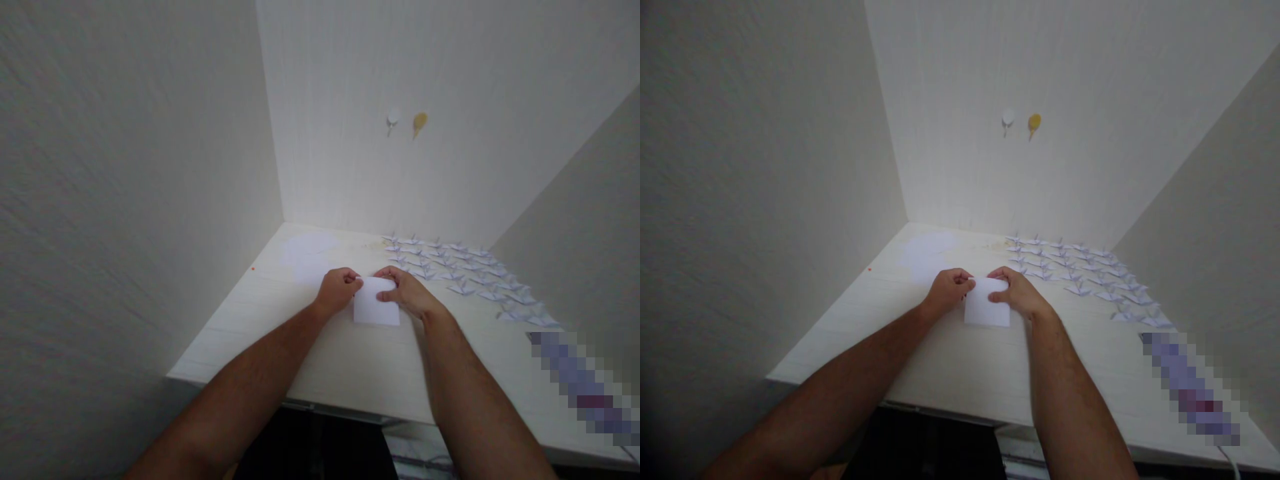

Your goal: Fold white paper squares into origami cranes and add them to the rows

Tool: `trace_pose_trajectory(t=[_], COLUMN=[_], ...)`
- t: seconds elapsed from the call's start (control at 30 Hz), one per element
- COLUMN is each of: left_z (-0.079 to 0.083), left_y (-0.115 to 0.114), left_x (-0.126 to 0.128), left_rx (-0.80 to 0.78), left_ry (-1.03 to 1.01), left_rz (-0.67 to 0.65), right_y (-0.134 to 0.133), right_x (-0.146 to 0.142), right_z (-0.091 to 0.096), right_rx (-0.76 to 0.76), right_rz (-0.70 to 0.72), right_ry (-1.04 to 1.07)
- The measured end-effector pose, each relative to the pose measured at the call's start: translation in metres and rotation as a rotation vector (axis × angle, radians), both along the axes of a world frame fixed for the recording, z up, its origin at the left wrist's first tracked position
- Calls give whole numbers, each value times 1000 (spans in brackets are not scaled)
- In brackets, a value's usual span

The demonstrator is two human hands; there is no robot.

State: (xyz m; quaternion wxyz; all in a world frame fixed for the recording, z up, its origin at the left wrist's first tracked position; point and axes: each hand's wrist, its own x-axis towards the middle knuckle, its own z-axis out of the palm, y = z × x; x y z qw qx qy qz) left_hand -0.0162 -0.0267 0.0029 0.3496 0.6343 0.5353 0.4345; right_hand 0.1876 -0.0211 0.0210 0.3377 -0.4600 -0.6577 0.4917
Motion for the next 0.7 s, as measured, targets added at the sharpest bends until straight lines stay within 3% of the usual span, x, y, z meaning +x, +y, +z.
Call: trace_pose_trajectory(t=[0.17,0.4,0.53,0.7], left_z=[-5,-6,-2,4], left_y=[3,3,1,-2], left_x=[-5,-4,-4,-7], left_rx=[10,-96,-152,-109], left_ry=[-66,-250,-303,-209], left_rz=[52,-4,-72,-72], right_y=[11,14,12,8], right_x=[-1,-7,-10,-15], right_z=[-11,-16,-14,-13], right_rx=[-115,-85,-89,-84], right_rz=[-123,-277,-250,-175], right_ry=[131,187,205,128])
